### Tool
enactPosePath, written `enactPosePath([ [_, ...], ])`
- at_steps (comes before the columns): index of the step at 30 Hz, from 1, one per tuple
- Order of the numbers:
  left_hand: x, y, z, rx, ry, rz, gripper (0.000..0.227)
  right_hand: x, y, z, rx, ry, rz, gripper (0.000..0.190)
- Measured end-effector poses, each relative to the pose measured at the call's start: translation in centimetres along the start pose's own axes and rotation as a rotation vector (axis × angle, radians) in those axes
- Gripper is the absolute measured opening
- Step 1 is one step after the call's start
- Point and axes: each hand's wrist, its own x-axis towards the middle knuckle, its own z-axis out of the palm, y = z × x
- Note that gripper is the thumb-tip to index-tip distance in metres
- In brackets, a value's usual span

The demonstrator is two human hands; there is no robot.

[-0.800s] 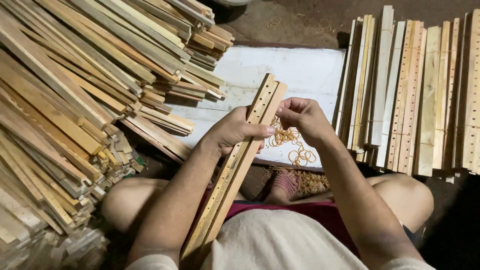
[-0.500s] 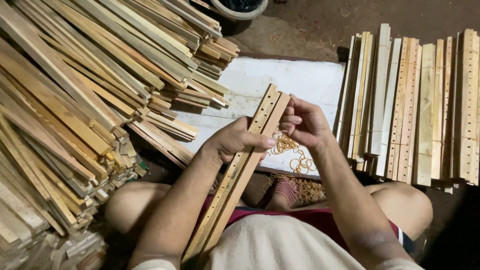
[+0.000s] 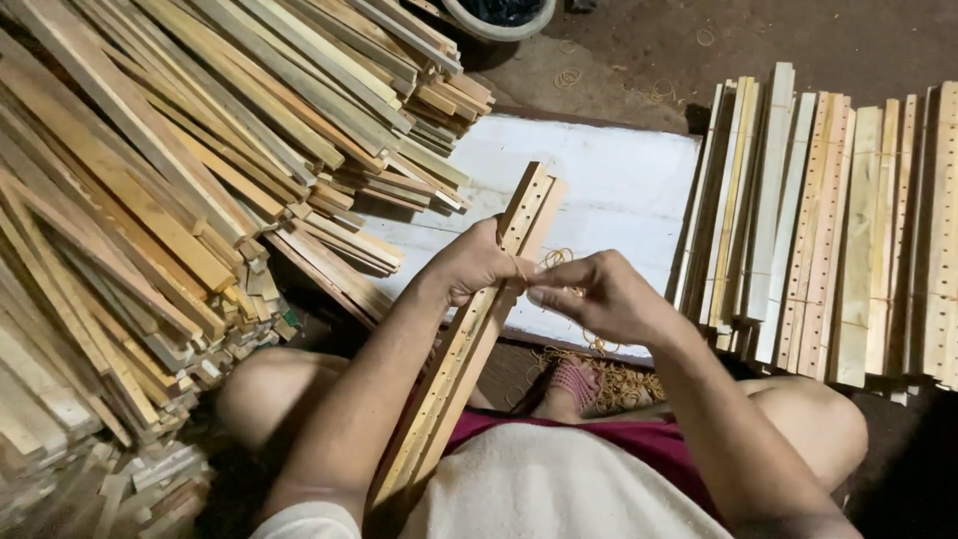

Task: The person gathers thin wooden strips with pre-drilled holes, aligns them into small stacks, and secures each stack with a rubber band. The person then places the completed bundles aside and repeats the process.

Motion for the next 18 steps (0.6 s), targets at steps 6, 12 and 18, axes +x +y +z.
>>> enactPosePath([
  [6,-1.5,0.5,3.8,-0.042,-0.027,0.014,0.047,3.9,6.9,2.7,0.706,0.548,0.009,0.061],
  [12,-5.7,-3.1,3.0,-0.076,-0.252,-0.110,0.045,7.3,2.3,-0.6,1.174,0.833,-0.018,0.029],
  [18,-5.5,-5.1,0.6,-0.058,-0.136,-0.093,0.035,9.6,6.3,0.9,1.032,0.803,0.079,0.046],
])
